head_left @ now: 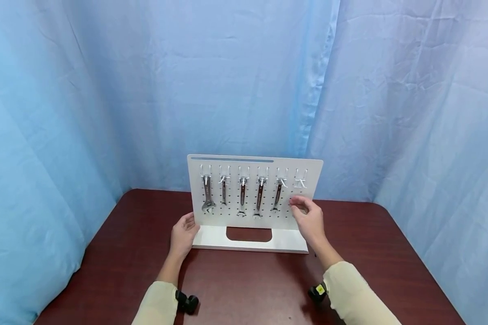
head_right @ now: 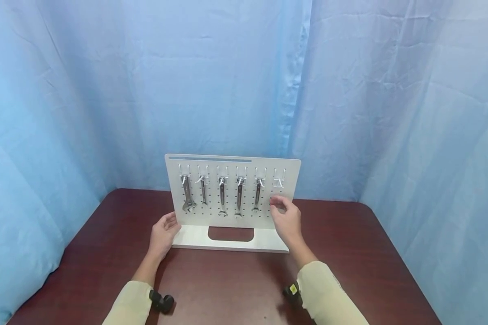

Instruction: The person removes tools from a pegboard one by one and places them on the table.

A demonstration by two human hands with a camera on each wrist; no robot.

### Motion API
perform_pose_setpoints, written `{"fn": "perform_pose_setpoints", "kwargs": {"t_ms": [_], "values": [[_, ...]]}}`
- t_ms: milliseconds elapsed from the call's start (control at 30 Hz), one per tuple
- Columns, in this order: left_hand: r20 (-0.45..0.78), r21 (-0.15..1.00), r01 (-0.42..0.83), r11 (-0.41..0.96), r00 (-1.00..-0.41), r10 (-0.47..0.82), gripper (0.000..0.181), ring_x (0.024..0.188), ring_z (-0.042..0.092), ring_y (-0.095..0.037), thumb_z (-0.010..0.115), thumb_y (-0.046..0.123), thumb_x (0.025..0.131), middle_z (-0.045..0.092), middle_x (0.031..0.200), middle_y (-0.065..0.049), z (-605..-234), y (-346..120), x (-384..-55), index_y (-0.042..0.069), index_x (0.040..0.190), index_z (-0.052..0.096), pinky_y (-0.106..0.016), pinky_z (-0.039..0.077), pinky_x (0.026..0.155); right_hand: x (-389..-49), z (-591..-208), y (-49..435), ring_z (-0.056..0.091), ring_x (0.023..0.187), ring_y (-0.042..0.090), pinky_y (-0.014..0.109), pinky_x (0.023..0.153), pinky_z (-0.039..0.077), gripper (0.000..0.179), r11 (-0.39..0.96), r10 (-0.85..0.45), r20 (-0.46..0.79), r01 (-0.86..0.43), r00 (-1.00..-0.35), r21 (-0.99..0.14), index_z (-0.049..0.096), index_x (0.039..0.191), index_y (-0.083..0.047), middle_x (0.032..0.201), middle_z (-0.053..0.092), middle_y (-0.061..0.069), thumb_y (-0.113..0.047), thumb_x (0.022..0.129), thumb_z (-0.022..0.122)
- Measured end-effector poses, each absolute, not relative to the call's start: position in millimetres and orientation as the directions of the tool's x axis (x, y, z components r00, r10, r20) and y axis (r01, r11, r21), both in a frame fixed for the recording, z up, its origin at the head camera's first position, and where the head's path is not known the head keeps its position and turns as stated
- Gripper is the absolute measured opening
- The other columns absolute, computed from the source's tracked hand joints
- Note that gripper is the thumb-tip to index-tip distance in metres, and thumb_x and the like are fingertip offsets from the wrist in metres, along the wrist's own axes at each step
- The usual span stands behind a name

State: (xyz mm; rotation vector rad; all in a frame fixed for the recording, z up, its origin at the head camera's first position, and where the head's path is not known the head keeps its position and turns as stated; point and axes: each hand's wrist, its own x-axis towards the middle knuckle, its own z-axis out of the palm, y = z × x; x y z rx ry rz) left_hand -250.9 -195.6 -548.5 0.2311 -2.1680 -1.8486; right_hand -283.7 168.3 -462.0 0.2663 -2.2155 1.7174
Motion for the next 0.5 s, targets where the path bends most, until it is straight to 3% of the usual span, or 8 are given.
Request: {"fn": "perform_pose_setpoints", "kwargs": {"t_ms": [300, 500], "values": [[0.111, 0.986, 0.066, 0.155, -0.947, -0.302, 0.049, 0.131, 0.053, -0.038, 0.064, -0.005, 0.093, 0.055, 0.138, -0.028, -546.4, -195.4, -249.3, -0.006, 0.141, 0.051, -0.046, 0.044, 0.108, -288.2, -449.2, 145.4, 0.066, 0.098, 0.025, 0.013, 0.080, 0.052, 0.023, 0.247, 0.065, 0.416, -0.389, -0.907, -0.888, 0.068, 0.116, 0.005, 0.109, 0.070, 0.022, 0.004, 0.094, 0.064], [0.116, 0.985, 0.069, 0.161, -0.945, -0.305, 0.048, 0.130, 0.052, -0.038, 0.064, -0.005, 0.094, 0.055, 0.137, -0.029, -547.9, -195.2, -248.8, -0.006, 0.140, 0.052, -0.047, 0.045, 0.108, -292.7, -445.0, 137.4, 0.064, 0.097, 0.024, 0.012, 0.078, 0.051, 0.028, 0.237, 0.070, 0.361, -0.336, -0.930, -0.912, 0.066, 0.120, 0.005, 0.109, 0.068, 0.022, 0.006, 0.092, 0.063]]}}
